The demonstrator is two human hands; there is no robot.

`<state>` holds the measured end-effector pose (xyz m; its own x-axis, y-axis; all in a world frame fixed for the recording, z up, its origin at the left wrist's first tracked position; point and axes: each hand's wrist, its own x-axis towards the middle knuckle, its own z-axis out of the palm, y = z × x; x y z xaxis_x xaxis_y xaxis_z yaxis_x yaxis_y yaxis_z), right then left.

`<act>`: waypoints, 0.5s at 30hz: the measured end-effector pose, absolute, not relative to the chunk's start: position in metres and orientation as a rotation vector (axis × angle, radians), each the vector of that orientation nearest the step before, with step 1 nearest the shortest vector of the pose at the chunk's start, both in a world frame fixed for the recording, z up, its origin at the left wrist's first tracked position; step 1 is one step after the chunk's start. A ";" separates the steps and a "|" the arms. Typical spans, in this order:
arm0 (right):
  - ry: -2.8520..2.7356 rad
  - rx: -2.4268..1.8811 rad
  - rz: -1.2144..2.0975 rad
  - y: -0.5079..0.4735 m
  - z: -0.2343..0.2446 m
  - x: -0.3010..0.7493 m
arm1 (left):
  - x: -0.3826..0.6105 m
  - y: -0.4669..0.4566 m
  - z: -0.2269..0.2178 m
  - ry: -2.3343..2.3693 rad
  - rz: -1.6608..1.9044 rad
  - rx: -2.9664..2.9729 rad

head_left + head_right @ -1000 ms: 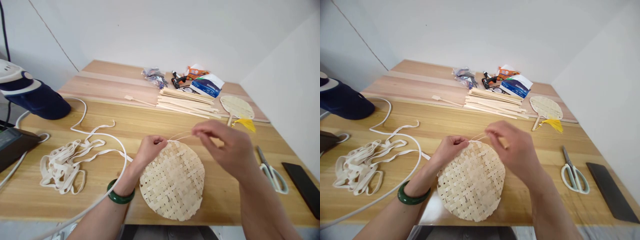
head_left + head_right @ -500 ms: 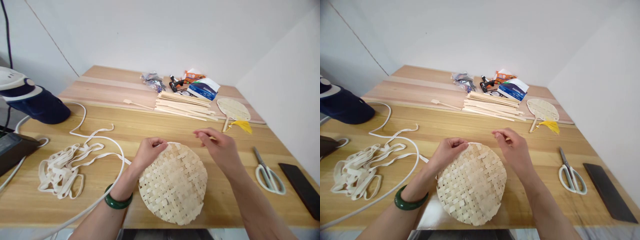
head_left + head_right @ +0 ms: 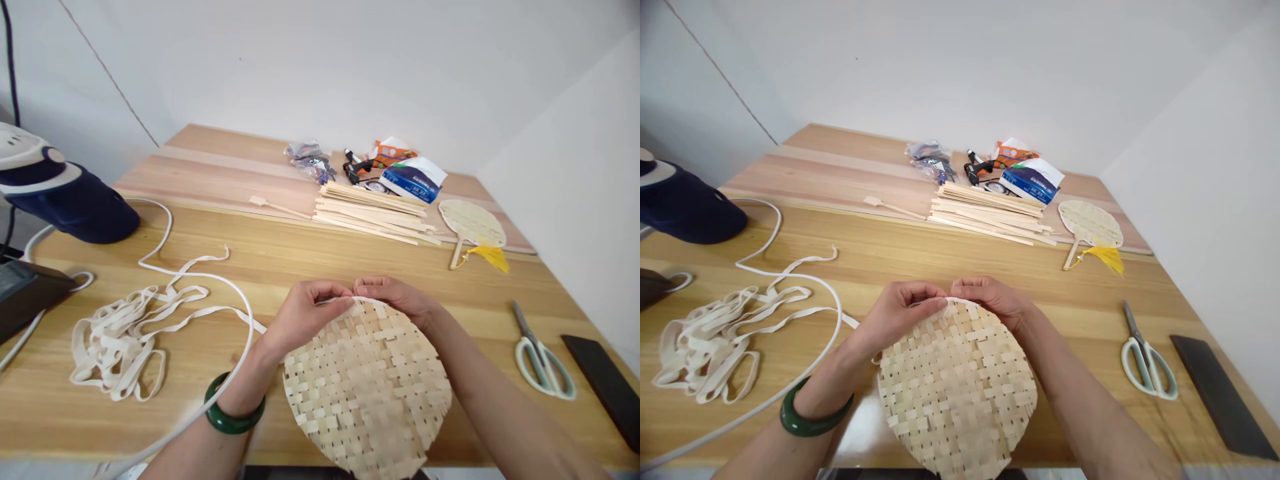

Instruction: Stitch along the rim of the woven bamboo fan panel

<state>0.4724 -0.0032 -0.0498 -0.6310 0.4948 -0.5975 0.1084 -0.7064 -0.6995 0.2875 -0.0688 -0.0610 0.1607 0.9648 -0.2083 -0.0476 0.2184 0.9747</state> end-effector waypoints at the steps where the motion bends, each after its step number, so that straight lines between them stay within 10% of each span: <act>1: -1.067 -1.180 2.431 -0.006 -0.048 0.472 | 0.287 -0.069 -0.060 1.121 0.970 1.072; 15: -0.643 -0.995 1.865 0.007 -0.079 0.480 | 0.283 -0.063 -0.074 1.102 0.867 1.019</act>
<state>0.4803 0.0066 -0.0794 -0.2721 0.8871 -0.3728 -0.4688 -0.4605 -0.7538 0.2834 -0.0631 -0.0742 0.2398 0.9278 -0.2858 -0.0588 0.3078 0.9496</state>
